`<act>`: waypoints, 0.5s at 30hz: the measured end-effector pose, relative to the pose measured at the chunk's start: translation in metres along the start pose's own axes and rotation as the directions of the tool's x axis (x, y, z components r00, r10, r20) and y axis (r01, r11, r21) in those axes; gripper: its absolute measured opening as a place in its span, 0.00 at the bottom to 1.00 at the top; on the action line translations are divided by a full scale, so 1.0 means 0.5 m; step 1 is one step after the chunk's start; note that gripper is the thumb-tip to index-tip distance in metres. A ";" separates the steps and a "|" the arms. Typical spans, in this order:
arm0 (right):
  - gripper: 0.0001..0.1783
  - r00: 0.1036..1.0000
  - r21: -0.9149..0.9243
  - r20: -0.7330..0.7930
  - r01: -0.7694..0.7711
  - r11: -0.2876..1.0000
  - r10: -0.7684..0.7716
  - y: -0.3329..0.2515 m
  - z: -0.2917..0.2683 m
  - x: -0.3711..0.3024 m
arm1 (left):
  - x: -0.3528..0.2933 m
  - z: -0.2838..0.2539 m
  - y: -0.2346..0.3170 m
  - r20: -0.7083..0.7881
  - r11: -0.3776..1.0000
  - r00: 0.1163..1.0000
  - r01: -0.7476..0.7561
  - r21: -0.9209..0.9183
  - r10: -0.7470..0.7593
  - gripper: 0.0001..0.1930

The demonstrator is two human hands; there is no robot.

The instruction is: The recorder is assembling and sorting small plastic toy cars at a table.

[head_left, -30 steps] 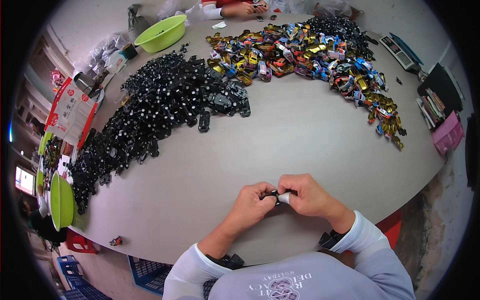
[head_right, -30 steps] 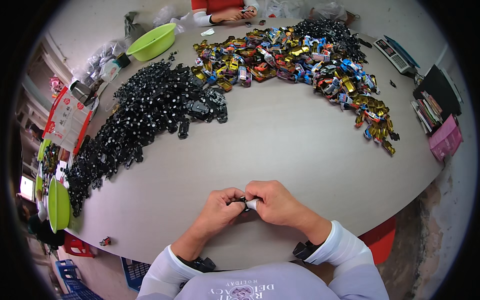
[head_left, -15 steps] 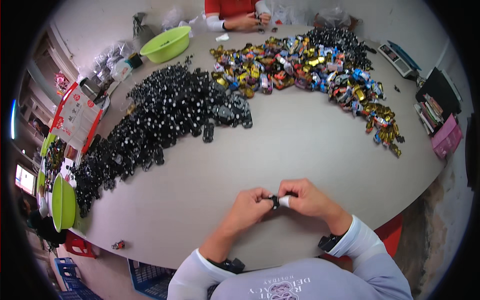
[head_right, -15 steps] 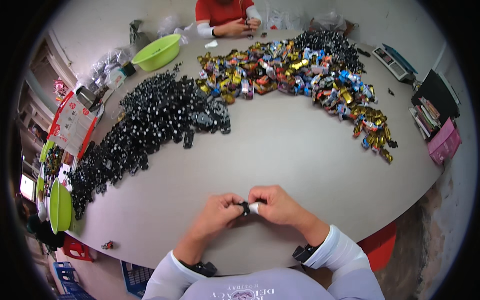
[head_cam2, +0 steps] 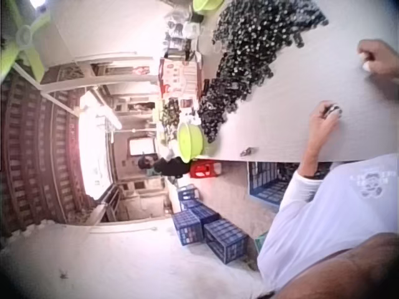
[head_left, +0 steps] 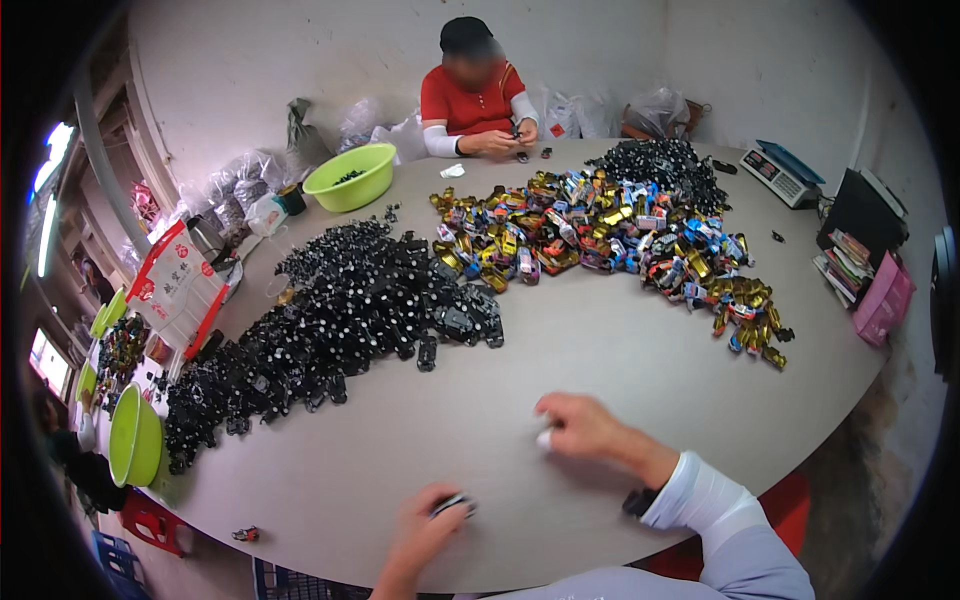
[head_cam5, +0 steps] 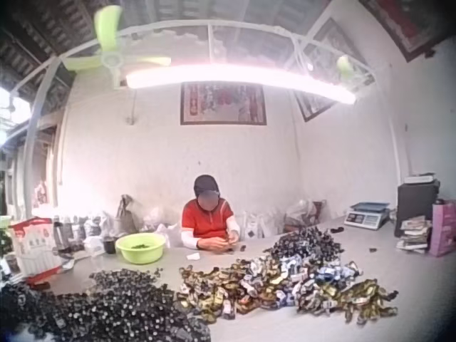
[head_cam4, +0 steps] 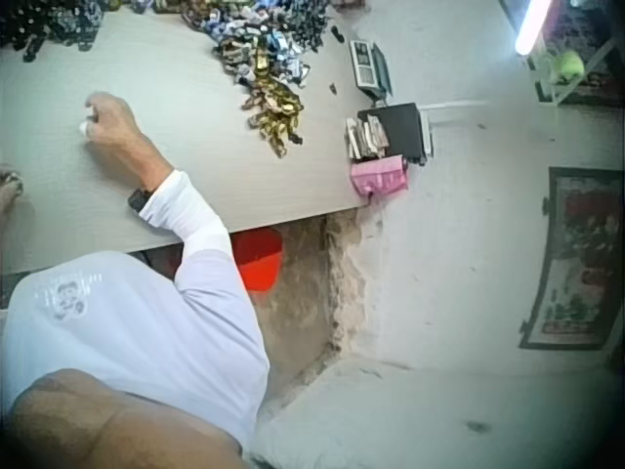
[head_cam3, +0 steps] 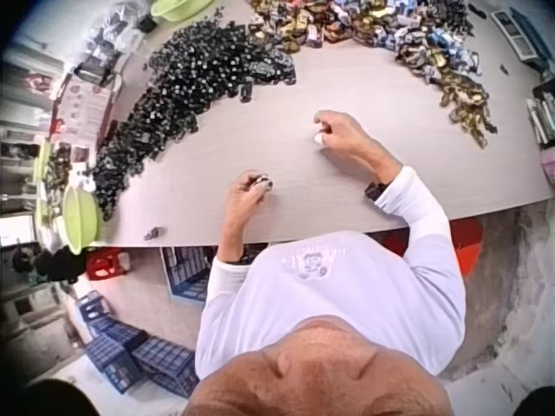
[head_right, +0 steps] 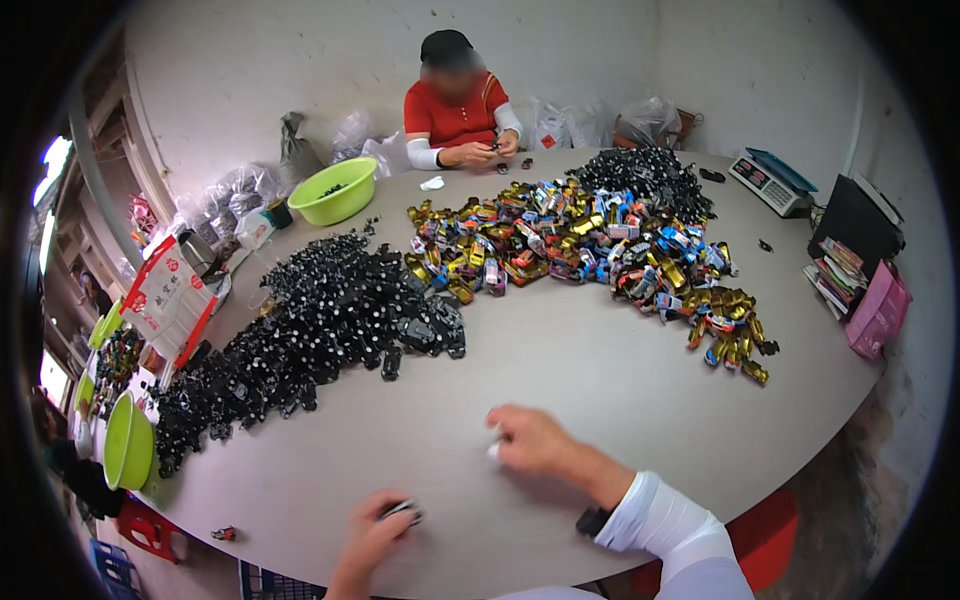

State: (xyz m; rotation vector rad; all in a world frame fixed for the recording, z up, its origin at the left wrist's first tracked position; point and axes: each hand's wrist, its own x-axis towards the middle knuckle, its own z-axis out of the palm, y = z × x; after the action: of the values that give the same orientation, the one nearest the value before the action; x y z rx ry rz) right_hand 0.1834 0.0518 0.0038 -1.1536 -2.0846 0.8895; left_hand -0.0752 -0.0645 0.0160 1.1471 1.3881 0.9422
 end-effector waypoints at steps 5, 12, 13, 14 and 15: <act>0.07 0.871 -0.103 -0.485 0.026 0.994 -0.073 0.172 -0.107 0.172 | -0.213 -0.200 -0.052 -0.471 0.998 0.882 -0.016 -0.064 -0.016 0.08; 0.09 0.814 -0.372 -0.503 0.099 0.923 -0.290 0.214 -0.123 0.369 | -0.326 -0.327 -0.155 -0.751 0.729 0.633 0.422 0.539 0.189 0.12; 0.09 0.811 -0.485 -0.466 0.099 0.869 -0.353 0.215 -0.115 0.383 | -0.323 -0.326 -0.146 -0.735 0.567 0.609 0.506 0.650 0.298 0.14; 0.09 0.810 -0.484 -0.466 0.103 0.869 -0.355 0.216 -0.112 0.389 | -0.305 -0.329 -0.132 -0.710 0.582 0.619 0.457 0.673 0.335 0.14; 0.09 0.849 -0.510 -0.426 0.060 0.858 -0.313 0.213 -0.103 0.398 | -0.281 -0.331 -0.108 -0.691 0.594 0.620 0.413 0.690 0.372 0.15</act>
State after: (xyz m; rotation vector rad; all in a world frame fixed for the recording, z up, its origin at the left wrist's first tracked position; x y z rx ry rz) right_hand 0.1838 0.2829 -0.0140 -1.2195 -1.9679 -0.0593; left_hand -0.2488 -0.2056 0.0191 1.4043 2.8170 0.8058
